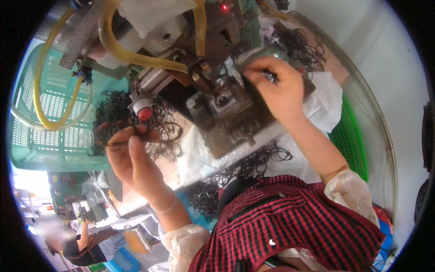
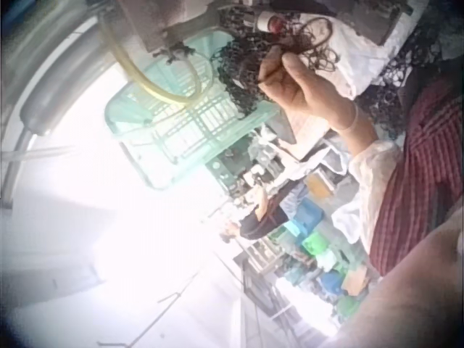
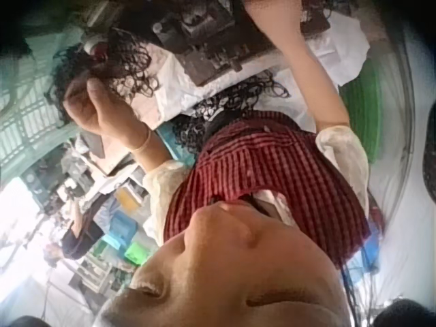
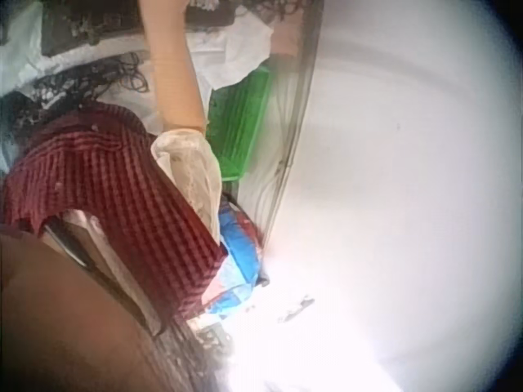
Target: The person repeatedly picks up small metal rings and dark coiled cords, places them into a small press machine, and removes the assembled keychains. The person handles the components one at a time and deposits the finished items into a green basket.
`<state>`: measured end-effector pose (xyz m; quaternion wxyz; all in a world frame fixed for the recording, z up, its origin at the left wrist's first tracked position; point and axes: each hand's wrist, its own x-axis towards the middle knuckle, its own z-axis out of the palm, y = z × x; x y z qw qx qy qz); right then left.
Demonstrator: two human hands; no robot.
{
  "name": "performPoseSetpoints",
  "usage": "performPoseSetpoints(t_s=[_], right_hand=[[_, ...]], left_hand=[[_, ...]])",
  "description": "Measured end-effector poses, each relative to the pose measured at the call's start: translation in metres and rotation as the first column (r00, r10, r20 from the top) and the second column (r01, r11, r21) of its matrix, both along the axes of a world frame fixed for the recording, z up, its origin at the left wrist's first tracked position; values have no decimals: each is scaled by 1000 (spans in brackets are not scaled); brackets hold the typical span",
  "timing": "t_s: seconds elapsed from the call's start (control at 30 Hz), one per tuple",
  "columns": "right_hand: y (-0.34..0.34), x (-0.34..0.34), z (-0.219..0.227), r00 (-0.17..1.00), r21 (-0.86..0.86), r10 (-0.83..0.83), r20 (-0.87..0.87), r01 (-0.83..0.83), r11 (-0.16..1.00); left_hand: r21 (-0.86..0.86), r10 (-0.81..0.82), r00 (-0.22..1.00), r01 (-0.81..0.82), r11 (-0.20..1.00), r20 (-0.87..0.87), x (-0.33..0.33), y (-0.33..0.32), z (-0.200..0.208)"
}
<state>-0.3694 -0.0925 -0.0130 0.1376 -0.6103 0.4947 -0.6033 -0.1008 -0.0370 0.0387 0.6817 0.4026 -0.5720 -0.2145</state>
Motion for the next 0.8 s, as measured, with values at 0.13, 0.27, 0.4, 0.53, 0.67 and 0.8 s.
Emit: performPoseSetpoints(t_s=[0.13,0.27,0.4,0.53,0.67,0.8], right_hand=[[-29,-28,-43,646,74,-211,-733,383,921],[-38,-50,-85,645,-40,-216,-733,276,960],[-44,-68,-86,682,-51,-262,-683,313,948],[-53,-69,-87,886,141,-164,-433,246,959],[-34,-48,-48,973,301,-45,-226,114,947],[-1,-6,-6,985,170,107,-134,-84,982]], left_hand=[[36,-232,973,232,972,5,-8,29,29],[316,-374,810,247,916,451,-26,21,30],[266,-353,782,247,932,514,-51,-9,4],[310,-771,532,711,632,350,-37,-10,22],[354,-849,486,771,529,208,7,-1,15],[329,-215,968,247,911,-132,15,21,-14]])
